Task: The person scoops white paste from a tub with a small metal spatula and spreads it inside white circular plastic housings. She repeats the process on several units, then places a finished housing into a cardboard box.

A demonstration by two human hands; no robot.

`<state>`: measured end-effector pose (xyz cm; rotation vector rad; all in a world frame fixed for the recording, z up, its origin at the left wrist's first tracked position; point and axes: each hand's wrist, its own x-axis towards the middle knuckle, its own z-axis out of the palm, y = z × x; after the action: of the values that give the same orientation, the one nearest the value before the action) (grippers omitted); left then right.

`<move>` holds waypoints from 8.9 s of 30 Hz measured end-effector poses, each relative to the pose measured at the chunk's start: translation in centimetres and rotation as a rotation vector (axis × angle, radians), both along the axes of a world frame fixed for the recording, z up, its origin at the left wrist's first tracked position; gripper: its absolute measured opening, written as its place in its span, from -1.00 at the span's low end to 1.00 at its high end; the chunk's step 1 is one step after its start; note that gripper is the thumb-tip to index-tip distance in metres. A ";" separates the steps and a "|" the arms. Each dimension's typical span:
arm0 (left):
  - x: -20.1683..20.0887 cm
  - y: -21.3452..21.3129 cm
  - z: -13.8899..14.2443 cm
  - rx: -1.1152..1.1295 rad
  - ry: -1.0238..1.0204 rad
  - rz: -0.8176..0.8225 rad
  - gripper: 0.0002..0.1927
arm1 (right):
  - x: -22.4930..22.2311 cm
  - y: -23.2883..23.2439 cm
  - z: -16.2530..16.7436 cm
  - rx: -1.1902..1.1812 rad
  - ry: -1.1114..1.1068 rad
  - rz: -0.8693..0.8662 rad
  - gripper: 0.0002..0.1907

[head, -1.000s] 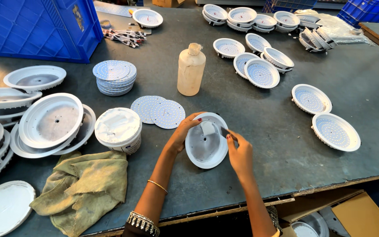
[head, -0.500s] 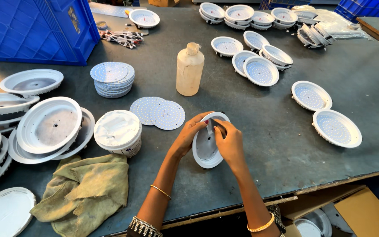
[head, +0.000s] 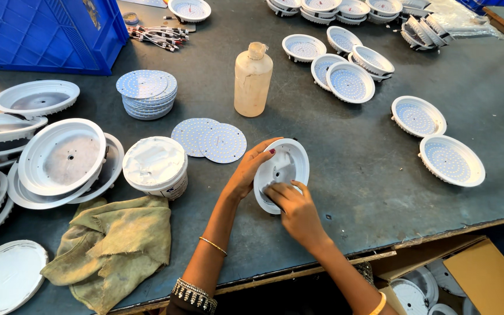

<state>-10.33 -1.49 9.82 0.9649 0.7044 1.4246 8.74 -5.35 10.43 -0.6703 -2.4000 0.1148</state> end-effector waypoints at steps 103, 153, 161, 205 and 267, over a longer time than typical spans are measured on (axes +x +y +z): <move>4.3 -0.8 -0.6 0.104 0.230 0.402 -0.67 | 0.3 0.5 2.0 -0.220 0.178 -0.074 -0.56; 5.2 -1.6 0.5 0.019 0.291 0.598 -0.71 | 2.4 2.2 0.8 -0.237 0.318 -0.297 -0.69; 5.1 -1.4 0.7 -0.011 0.251 0.605 -0.71 | 1.9 -2.9 -1.5 -0.183 0.177 -0.286 -0.63; -2.8 2.1 -6.5 -0.406 1.428 1.031 0.26 | 4.5 1.6 -6.1 -0.973 1.066 -0.279 -0.66; 6.3 -1.0 -1.1 0.194 -0.751 -0.194 -0.16 | -3.8 2.6 0.0 -0.142 0.523 -0.383 -0.58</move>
<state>-4.03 -2.48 8.70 0.5473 -0.0815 1.5479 4.93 -2.75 10.41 -1.0125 -1.7463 0.2640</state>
